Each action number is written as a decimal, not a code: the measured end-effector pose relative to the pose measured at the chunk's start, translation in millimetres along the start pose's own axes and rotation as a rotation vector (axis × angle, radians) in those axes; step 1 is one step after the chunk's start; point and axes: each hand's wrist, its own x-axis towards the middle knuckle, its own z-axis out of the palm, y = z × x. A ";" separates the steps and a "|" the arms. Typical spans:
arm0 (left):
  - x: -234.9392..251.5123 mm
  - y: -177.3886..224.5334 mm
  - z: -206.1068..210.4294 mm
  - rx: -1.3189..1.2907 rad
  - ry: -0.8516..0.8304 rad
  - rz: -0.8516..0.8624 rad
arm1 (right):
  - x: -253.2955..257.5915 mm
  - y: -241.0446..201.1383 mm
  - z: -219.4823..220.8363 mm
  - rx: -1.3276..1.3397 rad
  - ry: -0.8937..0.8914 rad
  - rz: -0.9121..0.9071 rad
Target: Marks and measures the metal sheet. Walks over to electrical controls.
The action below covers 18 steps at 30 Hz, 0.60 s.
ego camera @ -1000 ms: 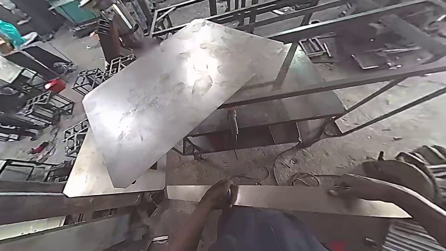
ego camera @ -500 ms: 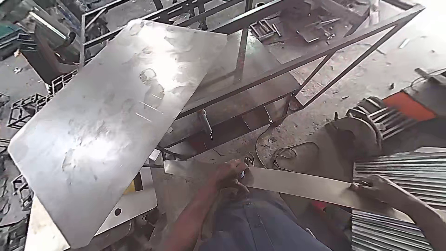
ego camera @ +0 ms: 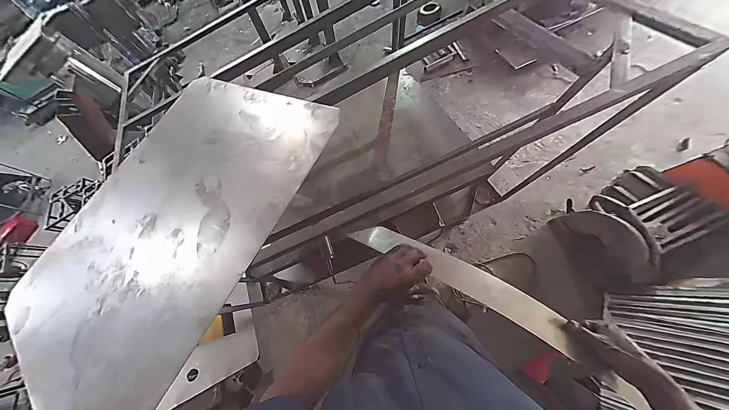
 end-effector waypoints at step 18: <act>-107.0 8.7 60.5 -0.315 -0.036 -1.303 | 260.5 -288.7 82.6 -0.312 -0.589 -0.152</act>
